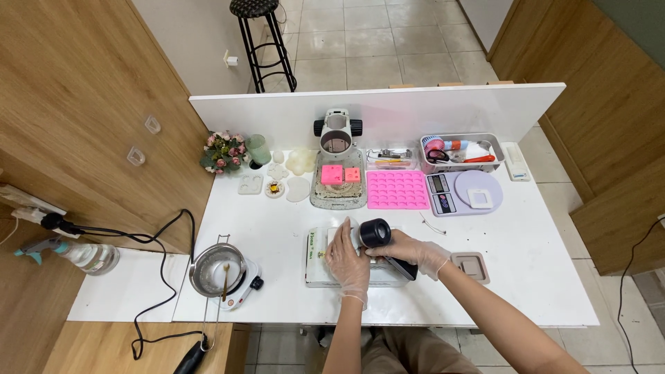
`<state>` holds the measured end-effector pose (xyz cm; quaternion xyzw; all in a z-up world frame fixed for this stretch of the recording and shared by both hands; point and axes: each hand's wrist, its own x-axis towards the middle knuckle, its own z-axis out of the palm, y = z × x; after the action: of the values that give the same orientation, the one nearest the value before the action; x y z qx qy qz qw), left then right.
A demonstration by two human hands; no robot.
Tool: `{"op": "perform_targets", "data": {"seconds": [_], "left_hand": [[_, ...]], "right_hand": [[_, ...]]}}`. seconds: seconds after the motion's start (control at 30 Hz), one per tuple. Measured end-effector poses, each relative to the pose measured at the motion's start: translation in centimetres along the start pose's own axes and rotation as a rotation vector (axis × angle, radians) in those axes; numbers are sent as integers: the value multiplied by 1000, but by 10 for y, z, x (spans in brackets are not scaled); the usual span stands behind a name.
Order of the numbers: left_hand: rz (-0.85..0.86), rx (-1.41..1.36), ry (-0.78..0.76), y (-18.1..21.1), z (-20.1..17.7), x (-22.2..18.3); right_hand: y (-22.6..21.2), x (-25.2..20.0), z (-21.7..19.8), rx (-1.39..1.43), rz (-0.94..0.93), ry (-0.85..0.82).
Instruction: Smoothing the top surface of a candle using a heat gun while it sits on a digital scale.
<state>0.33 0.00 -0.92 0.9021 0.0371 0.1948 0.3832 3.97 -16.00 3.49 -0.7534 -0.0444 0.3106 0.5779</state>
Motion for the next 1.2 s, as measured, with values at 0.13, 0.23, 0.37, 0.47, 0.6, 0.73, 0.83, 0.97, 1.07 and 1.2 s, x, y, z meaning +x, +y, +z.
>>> {"op": "perform_targets", "data": {"seconds": [0.13,0.23,0.37,0.47,0.6,0.73,0.83,0.97,1.07,1.2], "left_hand": [[-6,4,-7,2,-3,1],[-2,-3,-4,2,-3,1],[1,-5,-12,3,-4,1],[-1,10,-11,3,-4,1],[1,13,-11,2,-4,0],[8,10,-16,3,-6,1],[18,13,-7,4,-6,0],[-1,2,-29,5,-8,1],[-7,15,-26,3,-5,1],[-27,20,-28,3,-3,1]], "right_hand": [[1,2,-1,-44,2,-1],[3,5,-2,-87,31,14],[3,3,-2,-129,61,27],[2,2,-1,-110,31,24],[0,1,1,-74,13,13],[-5,-4,2,-67,57,38],[-7,-6,3,-52,59,41],[-13,-10,6,8,59,34],[-5,-5,4,-12,58,37],[-20,-15,7,-41,78,48]]}}
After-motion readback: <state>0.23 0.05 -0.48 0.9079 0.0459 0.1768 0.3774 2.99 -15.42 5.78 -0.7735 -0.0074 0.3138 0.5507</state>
